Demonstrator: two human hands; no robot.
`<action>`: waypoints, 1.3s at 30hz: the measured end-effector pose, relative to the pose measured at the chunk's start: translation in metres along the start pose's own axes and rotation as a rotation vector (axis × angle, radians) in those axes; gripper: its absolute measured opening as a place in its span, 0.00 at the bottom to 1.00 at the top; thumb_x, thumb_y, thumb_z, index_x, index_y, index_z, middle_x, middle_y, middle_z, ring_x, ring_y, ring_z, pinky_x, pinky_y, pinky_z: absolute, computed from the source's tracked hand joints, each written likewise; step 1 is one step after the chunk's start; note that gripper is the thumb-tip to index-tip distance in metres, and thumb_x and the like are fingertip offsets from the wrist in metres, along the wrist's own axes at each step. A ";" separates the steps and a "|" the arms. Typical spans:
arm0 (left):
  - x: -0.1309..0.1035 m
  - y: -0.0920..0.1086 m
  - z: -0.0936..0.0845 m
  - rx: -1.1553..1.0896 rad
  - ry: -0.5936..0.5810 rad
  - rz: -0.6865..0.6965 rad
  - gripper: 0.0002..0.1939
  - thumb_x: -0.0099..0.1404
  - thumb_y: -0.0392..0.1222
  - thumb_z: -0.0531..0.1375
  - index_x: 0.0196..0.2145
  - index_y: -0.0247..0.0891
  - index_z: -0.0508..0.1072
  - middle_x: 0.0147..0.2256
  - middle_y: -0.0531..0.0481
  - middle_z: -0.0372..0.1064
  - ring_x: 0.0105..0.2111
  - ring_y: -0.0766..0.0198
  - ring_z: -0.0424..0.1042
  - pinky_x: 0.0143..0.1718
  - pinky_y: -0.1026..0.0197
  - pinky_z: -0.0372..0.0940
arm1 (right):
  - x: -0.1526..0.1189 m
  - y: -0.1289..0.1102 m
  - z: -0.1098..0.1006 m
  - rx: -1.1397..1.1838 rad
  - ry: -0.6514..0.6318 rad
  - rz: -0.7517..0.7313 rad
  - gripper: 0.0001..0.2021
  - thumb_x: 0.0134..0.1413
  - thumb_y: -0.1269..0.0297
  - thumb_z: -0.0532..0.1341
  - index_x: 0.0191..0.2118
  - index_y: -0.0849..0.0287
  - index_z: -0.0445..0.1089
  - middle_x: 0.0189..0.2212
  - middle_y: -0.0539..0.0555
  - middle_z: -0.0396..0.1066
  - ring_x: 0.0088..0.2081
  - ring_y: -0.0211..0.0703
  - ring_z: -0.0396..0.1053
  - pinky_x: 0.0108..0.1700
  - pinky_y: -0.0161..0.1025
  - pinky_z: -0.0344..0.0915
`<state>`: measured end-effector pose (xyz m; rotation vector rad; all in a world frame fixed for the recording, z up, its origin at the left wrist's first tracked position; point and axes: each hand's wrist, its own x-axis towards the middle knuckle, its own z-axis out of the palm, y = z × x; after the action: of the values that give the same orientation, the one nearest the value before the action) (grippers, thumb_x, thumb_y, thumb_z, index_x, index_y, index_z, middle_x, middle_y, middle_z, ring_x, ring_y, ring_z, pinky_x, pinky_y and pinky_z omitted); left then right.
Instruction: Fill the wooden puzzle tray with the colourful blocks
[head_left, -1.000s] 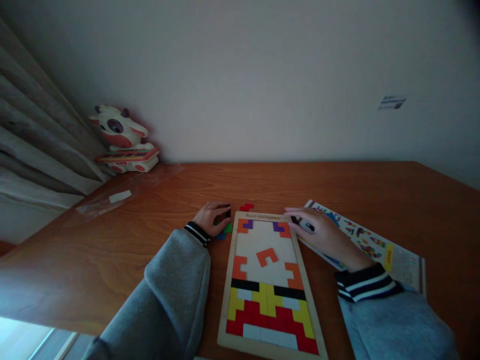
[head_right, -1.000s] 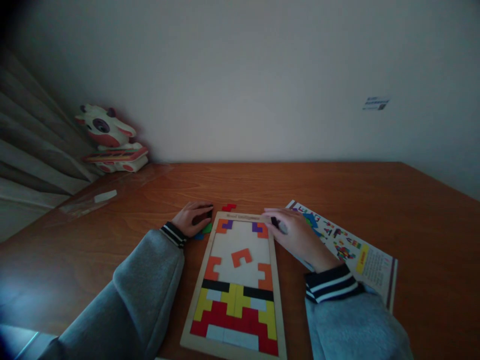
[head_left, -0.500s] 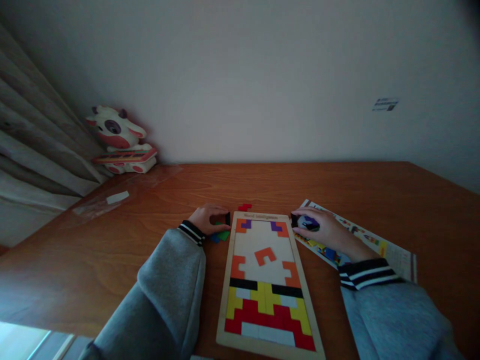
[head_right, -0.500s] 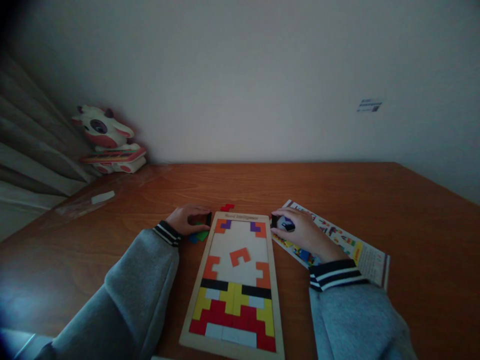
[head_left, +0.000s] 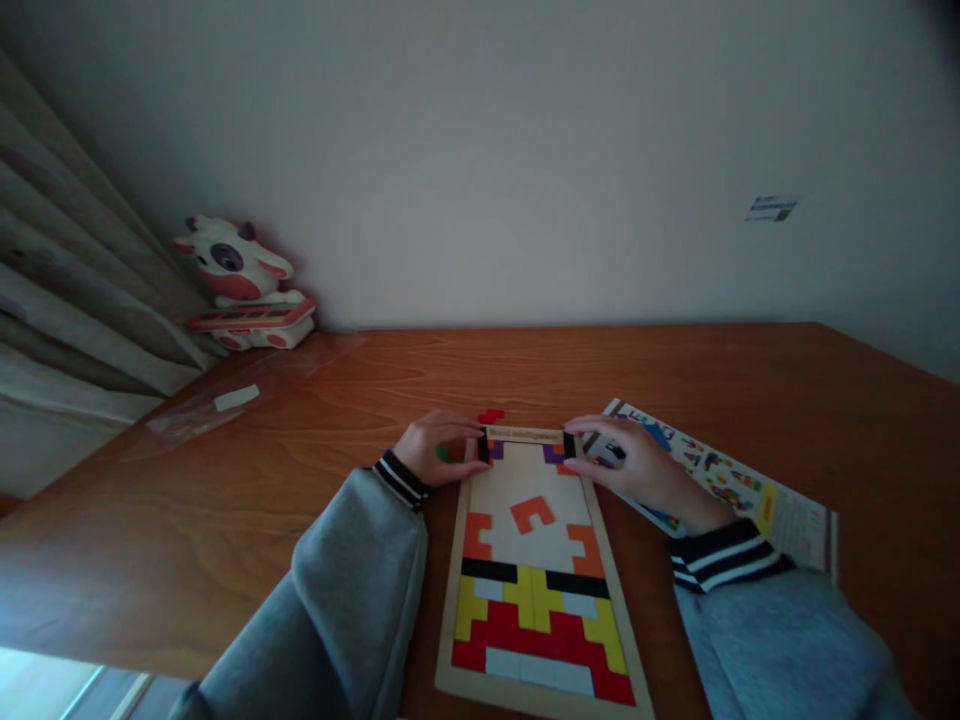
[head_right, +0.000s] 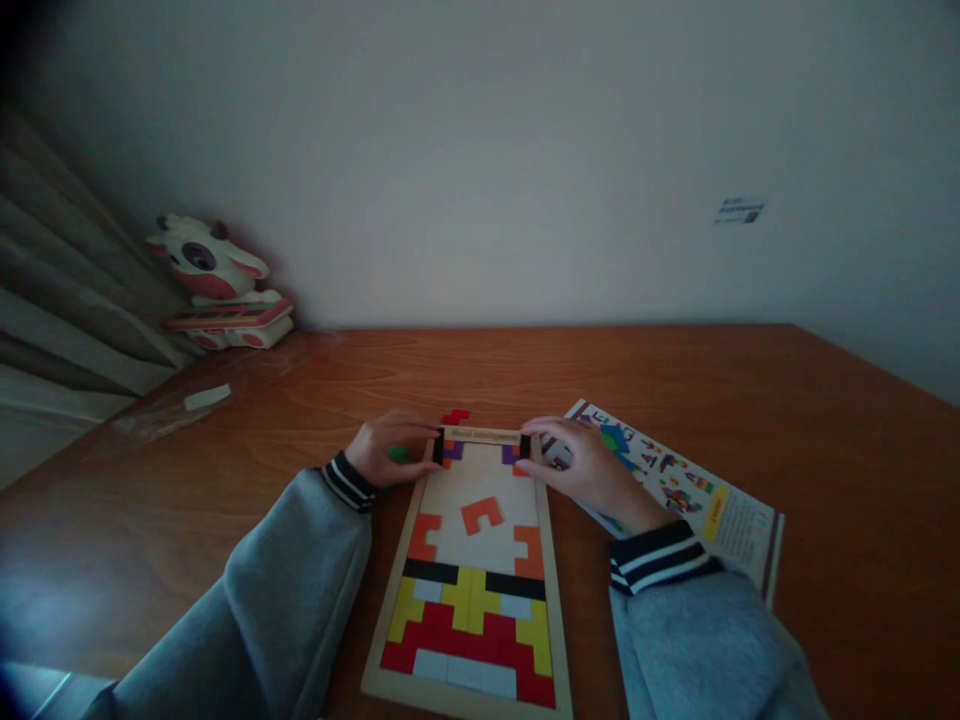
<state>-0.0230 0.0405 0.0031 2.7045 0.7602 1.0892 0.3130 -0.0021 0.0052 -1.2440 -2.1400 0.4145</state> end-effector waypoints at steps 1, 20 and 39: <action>0.004 0.007 0.006 -0.018 -0.020 0.029 0.20 0.60 0.55 0.68 0.43 0.37 0.79 0.44 0.42 0.79 0.44 0.56 0.78 0.48 0.54 0.72 | 0.001 -0.008 0.005 -0.005 -0.042 -0.036 0.18 0.56 0.52 0.65 0.49 0.53 0.74 0.50 0.57 0.75 0.52 0.52 0.72 0.58 0.52 0.64; 0.001 0.023 0.037 0.177 -0.128 0.065 0.16 0.72 0.46 0.55 0.48 0.38 0.78 0.49 0.43 0.76 0.50 0.55 0.72 0.51 0.49 0.71 | 0.001 -0.025 0.021 -0.311 -0.130 -0.229 0.14 0.62 0.55 0.61 0.49 0.52 0.77 0.52 0.56 0.74 0.53 0.53 0.68 0.56 0.56 0.63; 0.002 0.030 0.033 0.192 -0.111 0.048 0.14 0.72 0.43 0.54 0.48 0.39 0.77 0.47 0.43 0.76 0.46 0.56 0.74 0.48 0.52 0.68 | 0.000 -0.042 0.021 -0.019 -0.263 -0.168 0.15 0.53 0.46 0.67 0.42 0.46 0.80 0.48 0.54 0.72 0.53 0.52 0.66 0.57 0.53 0.61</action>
<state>0.0125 0.0176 -0.0105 2.9283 0.8254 0.9089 0.2708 -0.0228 0.0122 -1.0576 -2.4537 0.5093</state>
